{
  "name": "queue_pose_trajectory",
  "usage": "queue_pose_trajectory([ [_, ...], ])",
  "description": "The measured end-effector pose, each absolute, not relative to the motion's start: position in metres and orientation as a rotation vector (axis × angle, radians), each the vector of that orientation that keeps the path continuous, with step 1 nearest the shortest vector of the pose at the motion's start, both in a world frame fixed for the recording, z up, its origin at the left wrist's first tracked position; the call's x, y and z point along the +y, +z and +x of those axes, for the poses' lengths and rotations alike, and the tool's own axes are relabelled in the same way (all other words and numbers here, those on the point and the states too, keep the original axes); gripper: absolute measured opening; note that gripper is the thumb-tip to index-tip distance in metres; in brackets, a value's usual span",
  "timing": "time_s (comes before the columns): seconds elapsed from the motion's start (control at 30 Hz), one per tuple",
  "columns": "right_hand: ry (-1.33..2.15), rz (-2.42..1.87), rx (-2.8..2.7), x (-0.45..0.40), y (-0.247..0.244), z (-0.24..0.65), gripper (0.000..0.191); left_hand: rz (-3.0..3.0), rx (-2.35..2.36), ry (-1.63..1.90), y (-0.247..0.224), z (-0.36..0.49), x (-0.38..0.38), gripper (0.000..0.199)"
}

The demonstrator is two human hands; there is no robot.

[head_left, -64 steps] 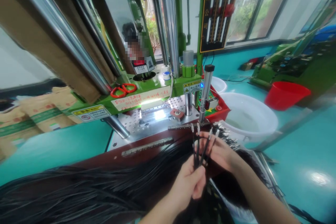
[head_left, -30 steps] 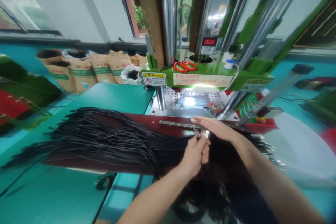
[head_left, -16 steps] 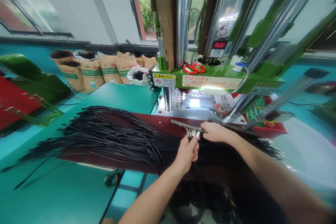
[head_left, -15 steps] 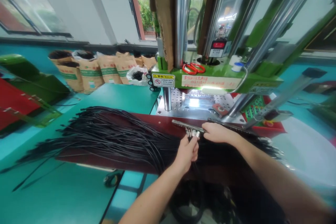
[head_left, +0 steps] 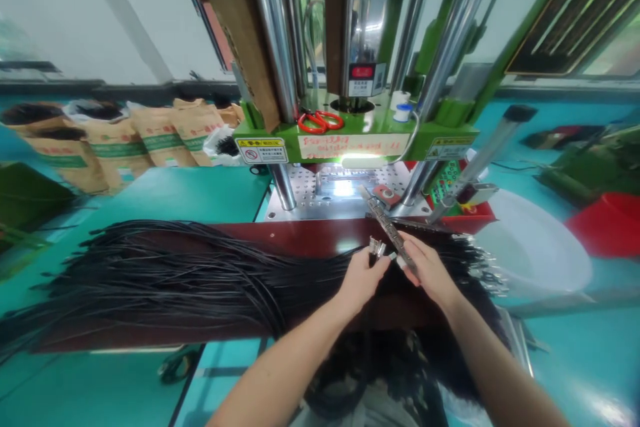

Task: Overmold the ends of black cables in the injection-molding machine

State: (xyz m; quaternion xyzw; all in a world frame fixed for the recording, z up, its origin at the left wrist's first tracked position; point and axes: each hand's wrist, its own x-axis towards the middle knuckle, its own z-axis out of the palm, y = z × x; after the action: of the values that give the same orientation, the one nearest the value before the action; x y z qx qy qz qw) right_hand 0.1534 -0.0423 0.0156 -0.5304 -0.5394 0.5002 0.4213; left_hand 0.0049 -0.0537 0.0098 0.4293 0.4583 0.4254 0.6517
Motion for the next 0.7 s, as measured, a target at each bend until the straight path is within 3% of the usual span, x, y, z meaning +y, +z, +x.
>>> queue_pose_trajectory([
  [0.27, 1.238, -1.240, -1.233, -0.044, -0.002, 0.155, 0.050, 1.223, 1.078, 1.000, 0.004, 0.018, -0.045, 0.017],
  [0.47, 1.041, -1.350, -1.396, -0.050, -0.001, 0.150, 0.049, 1.329, 1.124, 1.070, 0.001, 0.018, -0.046, 0.015],
  [0.7, 1.150, -1.277, -1.211, -0.049, -0.001, 0.154, 0.045, 0.991, 1.094, 1.064, 0.007, 0.017, -0.045, 0.032],
])
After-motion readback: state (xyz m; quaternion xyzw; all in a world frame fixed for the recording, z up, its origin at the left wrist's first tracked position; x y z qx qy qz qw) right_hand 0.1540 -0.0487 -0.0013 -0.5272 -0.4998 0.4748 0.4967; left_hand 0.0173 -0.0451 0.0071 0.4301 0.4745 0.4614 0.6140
